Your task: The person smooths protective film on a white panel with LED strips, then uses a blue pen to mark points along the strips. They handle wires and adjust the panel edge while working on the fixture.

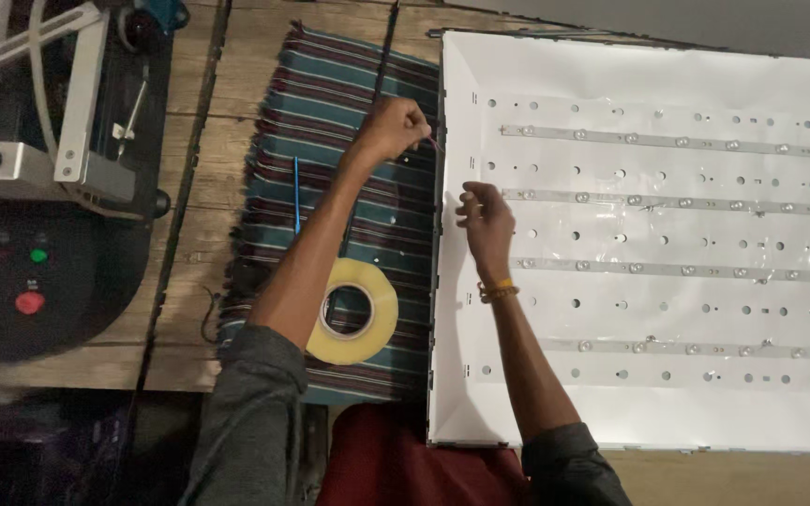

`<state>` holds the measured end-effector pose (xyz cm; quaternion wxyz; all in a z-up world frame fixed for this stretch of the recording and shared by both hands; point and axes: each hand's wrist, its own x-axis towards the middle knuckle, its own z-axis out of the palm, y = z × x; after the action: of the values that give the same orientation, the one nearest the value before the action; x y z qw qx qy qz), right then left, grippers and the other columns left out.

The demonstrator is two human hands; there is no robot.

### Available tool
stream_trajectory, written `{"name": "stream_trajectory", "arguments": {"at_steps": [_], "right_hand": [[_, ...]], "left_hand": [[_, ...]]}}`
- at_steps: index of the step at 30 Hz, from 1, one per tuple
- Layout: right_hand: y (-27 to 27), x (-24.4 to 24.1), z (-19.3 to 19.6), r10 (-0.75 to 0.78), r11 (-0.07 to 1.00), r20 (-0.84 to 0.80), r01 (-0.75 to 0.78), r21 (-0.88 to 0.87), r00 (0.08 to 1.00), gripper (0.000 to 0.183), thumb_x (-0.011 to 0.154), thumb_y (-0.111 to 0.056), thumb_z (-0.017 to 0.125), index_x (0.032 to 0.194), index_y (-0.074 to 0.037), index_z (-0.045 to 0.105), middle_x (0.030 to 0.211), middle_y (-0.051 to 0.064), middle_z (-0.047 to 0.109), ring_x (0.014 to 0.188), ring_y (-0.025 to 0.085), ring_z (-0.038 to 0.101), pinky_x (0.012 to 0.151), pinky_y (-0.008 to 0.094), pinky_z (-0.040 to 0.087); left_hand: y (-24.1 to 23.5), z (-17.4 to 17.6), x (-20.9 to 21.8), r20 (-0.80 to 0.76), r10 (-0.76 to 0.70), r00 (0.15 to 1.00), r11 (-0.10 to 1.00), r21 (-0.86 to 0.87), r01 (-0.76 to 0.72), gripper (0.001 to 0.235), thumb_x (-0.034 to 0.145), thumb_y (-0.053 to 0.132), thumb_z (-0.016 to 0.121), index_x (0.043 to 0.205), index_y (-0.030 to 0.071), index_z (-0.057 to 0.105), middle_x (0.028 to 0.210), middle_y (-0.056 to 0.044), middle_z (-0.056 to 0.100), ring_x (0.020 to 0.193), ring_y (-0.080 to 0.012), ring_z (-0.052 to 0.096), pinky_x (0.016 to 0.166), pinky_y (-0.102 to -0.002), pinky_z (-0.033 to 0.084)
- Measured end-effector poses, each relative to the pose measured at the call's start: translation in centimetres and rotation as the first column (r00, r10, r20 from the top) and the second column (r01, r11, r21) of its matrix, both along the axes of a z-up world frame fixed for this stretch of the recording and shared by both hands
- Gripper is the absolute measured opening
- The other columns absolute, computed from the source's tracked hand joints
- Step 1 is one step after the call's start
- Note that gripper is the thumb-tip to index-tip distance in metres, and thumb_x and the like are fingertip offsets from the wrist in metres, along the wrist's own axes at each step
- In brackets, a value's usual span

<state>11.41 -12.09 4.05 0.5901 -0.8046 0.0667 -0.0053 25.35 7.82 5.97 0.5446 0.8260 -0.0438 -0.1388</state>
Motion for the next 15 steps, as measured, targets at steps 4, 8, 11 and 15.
{"name": "stream_trajectory", "arguments": {"at_steps": [4, 8, 11, 15], "right_hand": [[2.1, -2.9, 0.0, 0.147, 0.8, 0.232, 0.023, -0.6, 0.962, 0.07, 0.075, -0.042, 0.087, 0.125, 0.001, 0.062, 0.091, 0.018, 0.065, 0.078, 0.034, 0.065, 0.064, 0.047, 0.054], [1.4, -3.1, -0.1, 0.128, 0.844, 0.052, -0.082, -0.53, 0.99, 0.055, 0.08, -0.028, 0.082, 0.126, -0.003, 0.062, 0.088, 0.013, 0.065, 0.075, 0.03, 0.065, 0.062, 0.043, 0.055], [-0.2, -2.7, -0.6, 0.135, 0.888, -0.007, -0.124, -0.442, 0.991, 0.037, 0.085, -0.022, 0.078, 0.118, -0.007, 0.069, 0.083, 0.01, 0.07, 0.07, 0.025, 0.069, 0.062, 0.039, 0.055], [-3.6, -1.3, -1.1, 0.113, 0.925, -0.098, -0.141, -0.353, 0.989, 0.033, 0.085, -0.016, 0.073, 0.117, -0.007, 0.071, 0.078, 0.008, 0.075, 0.062, 0.017, 0.073, 0.058, 0.031, 0.058]], "left_hand": [[-0.2, -1.1, 2.7, 0.252, 0.038, 0.967, 0.991, 0.115, -0.069, 0.006, 0.09, 0.01, 0.073, 0.091, 0.004, 0.072, 0.077, -0.008, 0.076, 0.066, -0.0153, 0.075, 0.06, -0.032, 0.057], [-0.6, -2.5, 2.6, 0.516, 0.067, 0.854, 0.967, 0.178, -0.183, 0.002, 0.089, 0.002, 0.073, 0.091, 0.002, 0.072, 0.082, -0.014, 0.074, 0.08, -0.0292, 0.075, 0.068, -0.039, 0.058], [-0.7, -2.5, 1.2, 0.503, 0.047, 0.863, 0.923, 0.309, -0.231, 0.005, 0.094, -0.001, 0.068, 0.098, -0.001, 0.071, 0.097, -0.018, 0.073, 0.095, -0.0362, 0.071, 0.082, -0.044, 0.056], [-1.3, -1.4, -2.8, 0.74, -0.021, 0.672, 0.903, 0.302, -0.305, 0.03, 0.088, 0.003, 0.071, 0.117, -0.003, 0.068, 0.121, -0.023, 0.065, 0.107, -0.0387, 0.065, 0.092, -0.045, 0.054]]}}
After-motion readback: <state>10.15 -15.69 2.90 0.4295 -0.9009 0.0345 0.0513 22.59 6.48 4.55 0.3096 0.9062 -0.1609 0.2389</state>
